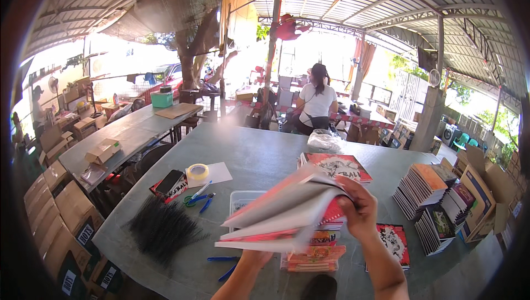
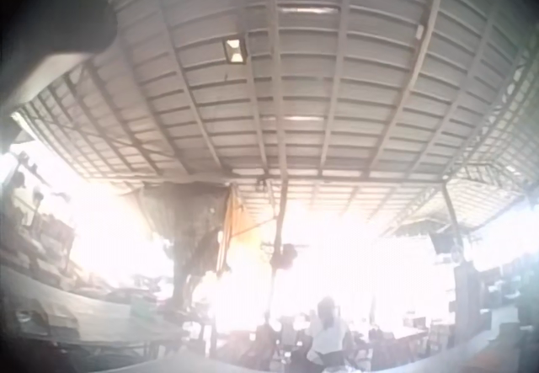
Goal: The person inserts spiral wire bindings into stacks of notebook pages and covers by hand, then uses pliers to clip the excess wire ends and moves each completed notebook to a separate stack.
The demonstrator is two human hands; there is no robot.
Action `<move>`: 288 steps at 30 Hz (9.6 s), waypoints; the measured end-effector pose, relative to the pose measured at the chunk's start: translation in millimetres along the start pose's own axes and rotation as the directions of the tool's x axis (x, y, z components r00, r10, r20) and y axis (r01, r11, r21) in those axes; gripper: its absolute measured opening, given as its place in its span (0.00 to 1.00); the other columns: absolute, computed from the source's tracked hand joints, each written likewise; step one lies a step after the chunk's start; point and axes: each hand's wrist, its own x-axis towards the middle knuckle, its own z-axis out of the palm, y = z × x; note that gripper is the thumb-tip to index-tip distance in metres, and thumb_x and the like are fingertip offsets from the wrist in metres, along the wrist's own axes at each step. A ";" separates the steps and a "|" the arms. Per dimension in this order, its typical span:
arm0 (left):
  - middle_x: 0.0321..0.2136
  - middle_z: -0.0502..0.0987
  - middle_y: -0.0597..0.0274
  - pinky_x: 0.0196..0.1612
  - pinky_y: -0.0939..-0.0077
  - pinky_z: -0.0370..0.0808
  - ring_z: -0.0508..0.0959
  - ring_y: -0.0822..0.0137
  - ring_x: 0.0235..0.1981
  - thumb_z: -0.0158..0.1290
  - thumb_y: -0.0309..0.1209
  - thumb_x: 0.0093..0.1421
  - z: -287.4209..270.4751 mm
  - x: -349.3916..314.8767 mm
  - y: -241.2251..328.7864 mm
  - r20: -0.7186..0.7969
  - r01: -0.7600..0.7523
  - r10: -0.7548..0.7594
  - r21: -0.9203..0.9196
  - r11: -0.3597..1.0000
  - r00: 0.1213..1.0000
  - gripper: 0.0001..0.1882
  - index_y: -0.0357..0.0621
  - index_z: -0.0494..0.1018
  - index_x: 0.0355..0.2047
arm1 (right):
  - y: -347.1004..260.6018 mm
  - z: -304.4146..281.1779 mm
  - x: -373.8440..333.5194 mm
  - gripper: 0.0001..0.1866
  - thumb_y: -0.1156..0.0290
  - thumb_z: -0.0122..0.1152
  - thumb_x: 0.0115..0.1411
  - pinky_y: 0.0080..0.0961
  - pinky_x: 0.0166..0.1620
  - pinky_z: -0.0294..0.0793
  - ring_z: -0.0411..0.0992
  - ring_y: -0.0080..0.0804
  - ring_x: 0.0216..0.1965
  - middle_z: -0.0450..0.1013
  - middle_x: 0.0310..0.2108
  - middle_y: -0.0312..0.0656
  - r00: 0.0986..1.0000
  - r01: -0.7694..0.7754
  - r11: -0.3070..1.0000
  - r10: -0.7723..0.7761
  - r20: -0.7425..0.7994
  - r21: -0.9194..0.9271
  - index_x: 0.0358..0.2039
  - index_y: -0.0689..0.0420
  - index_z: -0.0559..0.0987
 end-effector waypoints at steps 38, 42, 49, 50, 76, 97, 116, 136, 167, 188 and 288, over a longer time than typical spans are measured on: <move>0.39 0.75 0.59 0.45 0.76 0.72 0.74 0.70 0.41 0.64 0.26 0.48 -43.9 6.8 -35.7 -0.256 0.288 -0.134 0.811 0.509 0.957 0.27 0.34 0.67 0.47 | 129.5 -70.1 -137.7 0.14 0.78 0.61 0.53 0.20 0.40 0.71 0.70 0.20 0.36 0.74 0.35 0.34 0.856 -0.508 0.857 0.514 -0.058 0.091 0.42 0.60 0.73; 0.48 0.70 0.54 0.46 0.74 0.72 0.73 0.68 0.44 0.65 0.25 0.46 -34.4 -5.6 -54.7 -0.015 -0.032 0.161 0.958 0.285 0.987 0.39 0.37 0.58 0.57 | 133.1 -43.3 -166.3 0.23 0.65 0.66 0.52 0.21 0.42 0.70 0.70 0.22 0.38 0.72 0.37 0.34 0.774 -0.466 0.770 0.593 -0.221 0.435 0.46 0.59 0.71; 0.41 0.74 0.50 0.46 0.63 0.69 0.72 0.55 0.45 0.62 0.34 0.48 -35.9 -56.5 67.4 0.142 -0.012 0.277 0.906 -0.423 0.950 0.24 0.38 0.71 0.44 | 103.9 -39.3 -125.3 0.25 0.61 0.67 0.49 0.19 0.37 0.71 0.71 0.22 0.33 0.71 0.34 0.37 0.878 -0.311 0.905 0.391 -0.276 0.291 0.45 0.59 0.71; 0.36 0.75 0.50 0.41 0.62 0.71 0.74 0.53 0.38 0.60 0.32 0.50 -39.9 -72.3 94.5 -0.079 0.255 0.434 0.896 -0.364 0.898 0.17 0.38 0.74 0.38 | 104.2 -40.7 -117.2 0.23 0.62 0.66 0.51 0.18 0.36 0.71 0.70 0.22 0.32 0.71 0.34 0.37 0.894 -0.291 0.925 0.354 -0.276 0.245 0.44 0.59 0.71; 0.29 0.64 0.54 0.34 0.66 0.69 0.68 0.56 0.35 0.51 0.32 0.60 -105.1 -161.2 159.2 0.215 0.420 0.616 0.562 -0.713 0.758 0.09 0.38 0.68 0.31 | 64.7 41.9 -102.1 0.33 0.64 0.63 0.43 0.31 0.50 0.66 0.67 0.33 0.45 0.66 0.46 0.36 0.807 0.575 0.516 -0.228 0.545 -0.635 0.54 0.42 0.69; 0.22 0.77 0.57 0.31 0.75 0.73 0.76 0.72 0.24 0.48 0.20 0.57 2.0 -54.1 46.1 -0.177 0.196 0.134 0.969 -0.147 0.975 0.12 0.38 0.72 0.42 | 93.3 88.8 -60.4 0.15 0.55 0.62 0.50 0.30 0.32 0.69 0.70 0.33 0.27 0.69 0.18 0.36 0.983 0.148 0.616 -0.007 0.183 -0.774 0.19 0.53 0.73; 0.24 0.77 0.67 0.28 0.85 0.69 0.72 0.80 0.24 0.54 0.28 0.59 -4.8 -24.4 15.8 -0.278 0.211 0.136 0.904 0.371 0.951 0.10 0.40 0.74 0.40 | 80.6 60.4 -50.0 0.08 0.64 0.57 0.54 0.39 0.34 0.73 0.75 0.43 0.32 0.77 0.29 0.43 0.899 -0.117 0.804 0.335 0.281 -0.582 0.30 0.53 0.79; 0.19 0.76 0.59 0.25 0.76 0.71 0.76 0.72 0.21 0.50 0.31 0.62 16.9 -16.4 0.0 0.163 -0.074 0.360 0.966 -0.248 0.919 0.09 0.37 0.74 0.30 | 72.3 62.9 -53.0 0.07 0.68 0.58 0.53 0.36 0.31 0.73 0.75 0.42 0.30 0.76 0.28 0.42 0.915 -0.048 0.857 0.243 0.320 -0.513 0.31 0.54 0.79; 0.42 0.68 0.42 0.43 0.53 0.71 0.72 0.46 0.42 0.48 0.45 0.59 -6.1 -95.6 -101.6 -0.012 -0.102 -0.376 0.954 -0.283 0.927 0.22 0.46 0.68 0.48 | 88.5 70.0 -67.5 0.13 0.76 0.57 0.52 0.35 0.36 0.72 0.72 0.44 0.36 0.71 0.34 0.44 0.970 0.059 0.887 0.057 0.236 -0.458 0.40 0.54 0.71; 0.30 0.75 0.59 0.41 0.66 0.68 0.73 0.59 0.33 0.59 0.20 0.45 26.8 -35.0 -4.9 0.286 -0.224 0.057 0.846 -0.483 0.956 0.14 0.44 0.75 0.35 | 77.2 7.0 -90.7 0.05 0.68 0.61 0.51 0.29 0.32 0.62 0.71 0.31 0.25 0.74 0.21 0.34 0.986 0.104 0.787 -0.003 0.165 -0.608 0.29 0.50 0.81; 0.36 0.72 0.48 0.42 0.58 0.69 0.72 0.48 0.36 0.51 0.45 0.57 -19.3 -92.3 -37.5 0.016 -0.281 -0.477 0.825 -0.490 0.879 0.25 0.40 0.65 0.49 | 75.6 36.9 -90.6 0.08 0.70 0.61 0.48 0.30 0.37 0.63 0.71 0.32 0.32 0.73 0.26 0.34 0.998 0.061 0.777 -0.028 0.063 -0.627 0.31 0.52 0.75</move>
